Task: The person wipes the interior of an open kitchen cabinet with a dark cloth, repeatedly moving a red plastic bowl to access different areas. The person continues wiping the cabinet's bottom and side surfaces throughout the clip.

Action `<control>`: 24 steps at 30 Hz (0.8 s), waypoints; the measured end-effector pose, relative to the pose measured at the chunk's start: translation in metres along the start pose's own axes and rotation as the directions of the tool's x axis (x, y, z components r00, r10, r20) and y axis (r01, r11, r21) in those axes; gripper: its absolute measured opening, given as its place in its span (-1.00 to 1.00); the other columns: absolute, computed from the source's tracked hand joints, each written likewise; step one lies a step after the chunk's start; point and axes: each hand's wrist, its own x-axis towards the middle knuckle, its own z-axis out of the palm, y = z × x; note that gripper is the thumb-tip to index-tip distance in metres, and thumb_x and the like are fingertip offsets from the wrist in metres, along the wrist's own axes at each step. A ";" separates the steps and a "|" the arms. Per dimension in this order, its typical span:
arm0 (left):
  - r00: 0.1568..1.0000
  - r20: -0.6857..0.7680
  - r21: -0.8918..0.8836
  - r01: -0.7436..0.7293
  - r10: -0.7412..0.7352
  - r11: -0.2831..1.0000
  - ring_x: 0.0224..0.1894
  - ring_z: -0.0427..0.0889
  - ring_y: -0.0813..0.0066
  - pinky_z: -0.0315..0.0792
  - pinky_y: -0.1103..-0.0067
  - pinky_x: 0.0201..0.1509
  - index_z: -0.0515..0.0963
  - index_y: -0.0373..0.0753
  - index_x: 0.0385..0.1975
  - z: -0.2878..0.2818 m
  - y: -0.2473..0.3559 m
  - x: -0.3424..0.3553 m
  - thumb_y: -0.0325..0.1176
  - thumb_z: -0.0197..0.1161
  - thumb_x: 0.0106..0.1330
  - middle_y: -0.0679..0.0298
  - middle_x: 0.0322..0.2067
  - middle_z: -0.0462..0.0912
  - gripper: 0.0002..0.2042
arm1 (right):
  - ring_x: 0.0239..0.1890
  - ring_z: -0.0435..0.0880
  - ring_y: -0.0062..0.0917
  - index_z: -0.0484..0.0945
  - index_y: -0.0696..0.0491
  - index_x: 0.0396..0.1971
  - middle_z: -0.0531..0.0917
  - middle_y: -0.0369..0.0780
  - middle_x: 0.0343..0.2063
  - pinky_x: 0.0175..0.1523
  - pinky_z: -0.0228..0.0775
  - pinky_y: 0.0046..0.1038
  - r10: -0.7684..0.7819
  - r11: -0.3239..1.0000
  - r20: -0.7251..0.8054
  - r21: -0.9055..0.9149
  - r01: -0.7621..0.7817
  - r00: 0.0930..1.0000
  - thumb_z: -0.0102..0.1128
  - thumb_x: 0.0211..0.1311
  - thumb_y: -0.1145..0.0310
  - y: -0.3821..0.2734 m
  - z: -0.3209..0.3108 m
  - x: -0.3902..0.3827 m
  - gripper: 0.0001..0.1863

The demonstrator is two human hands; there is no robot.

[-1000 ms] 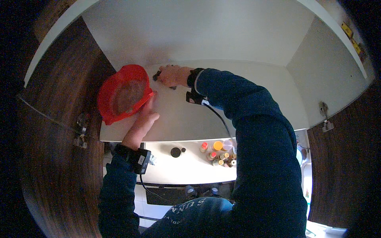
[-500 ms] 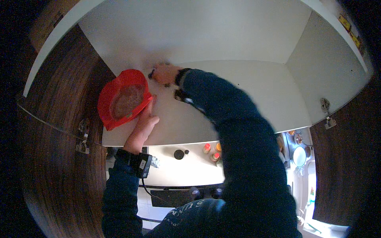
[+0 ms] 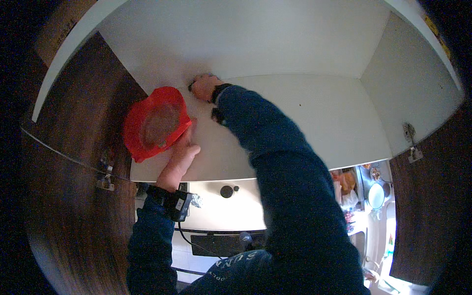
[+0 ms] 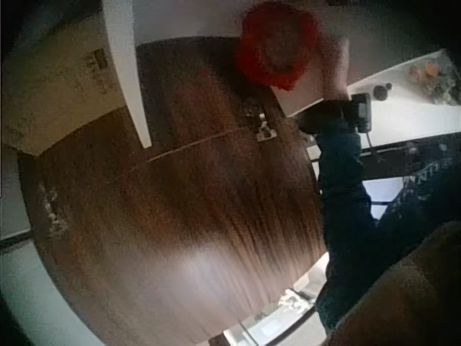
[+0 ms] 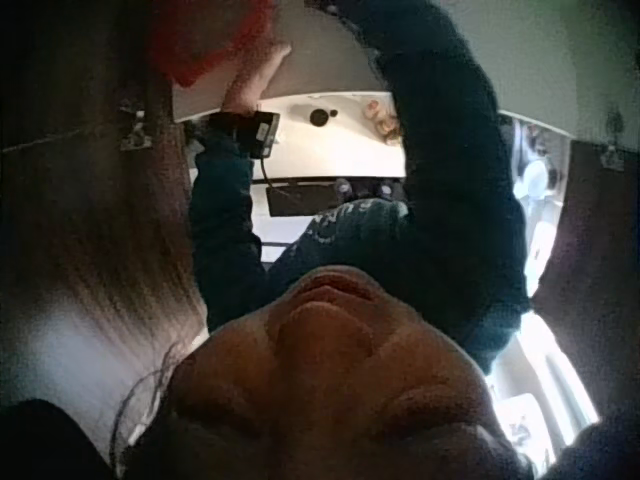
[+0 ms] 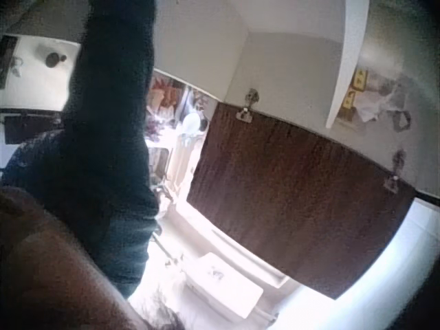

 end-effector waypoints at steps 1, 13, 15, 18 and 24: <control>0.999 -0.011 0.025 0.038 -0.038 0.999 0.42 -0.04 0.23 -0.19 0.43 0.44 0.05 -0.33 0.33 -0.002 0.001 0.000 -0.54 0.00 -0.04 0.04 0.35 0.05 -0.24 | 0.09 0.45 -0.03 0.55 -0.03 -0.06 0.42 -0.03 0.10 0.11 0.35 -0.01 -0.029 1.000 0.003 0.002 0.029 1.000 -0.02 0.21 0.29 -0.006 0.001 0.012 -0.68; 0.995 0.095 -0.080 -0.009 0.016 0.997 0.43 -0.07 0.21 -0.19 0.37 0.46 0.03 -0.30 0.34 0.004 0.002 0.003 -0.57 -0.05 -0.04 0.05 0.36 0.00 -0.23 | -0.04 0.53 -0.11 0.51 0.09 -0.15 0.54 -0.02 -0.11 0.04 0.43 -0.13 0.151 0.969 -0.156 -0.173 -0.177 0.976 -0.11 0.26 0.32 0.222 -0.014 -0.185 -0.73; 0.997 0.077 -0.073 -0.005 0.011 0.997 0.43 -0.07 0.22 -0.20 0.38 0.46 0.04 -0.31 0.34 0.005 0.000 0.003 -0.57 -0.06 -0.05 0.05 0.36 0.01 -0.23 | -0.06 0.54 -0.08 0.46 0.10 -0.14 0.57 -0.03 -0.13 0.01 0.43 -0.12 0.220 0.934 -0.223 -0.232 -0.271 0.950 -0.11 0.28 0.31 0.285 -0.024 -0.257 -0.74; 0.996 0.087 -0.120 -0.024 0.034 0.993 0.44 -0.10 0.26 -0.24 0.42 0.46 0.03 -0.32 0.34 0.005 -0.004 0.007 -0.57 -0.05 -0.05 0.06 0.37 0.00 -0.23 | 0.07 0.46 -0.10 0.45 0.01 0.03 0.51 -0.01 -0.03 0.17 0.32 -0.10 0.549 0.751 -0.163 -0.335 -0.569 0.820 -0.23 0.37 0.27 0.349 -0.037 -0.322 -0.65; 0.995 0.103 -0.126 0.025 -0.012 0.992 0.45 -0.17 0.28 -0.28 0.43 0.46 -0.01 -0.34 0.35 0.000 -0.015 0.009 -0.57 -0.04 -0.04 0.05 0.38 -0.03 -0.22 | -0.11 0.56 -0.09 0.56 0.09 -0.31 0.61 -0.04 -0.28 -0.19 0.47 -0.06 0.288 0.860 -0.053 -0.424 -0.283 0.956 -0.09 0.28 0.27 0.266 -0.027 -0.266 -0.74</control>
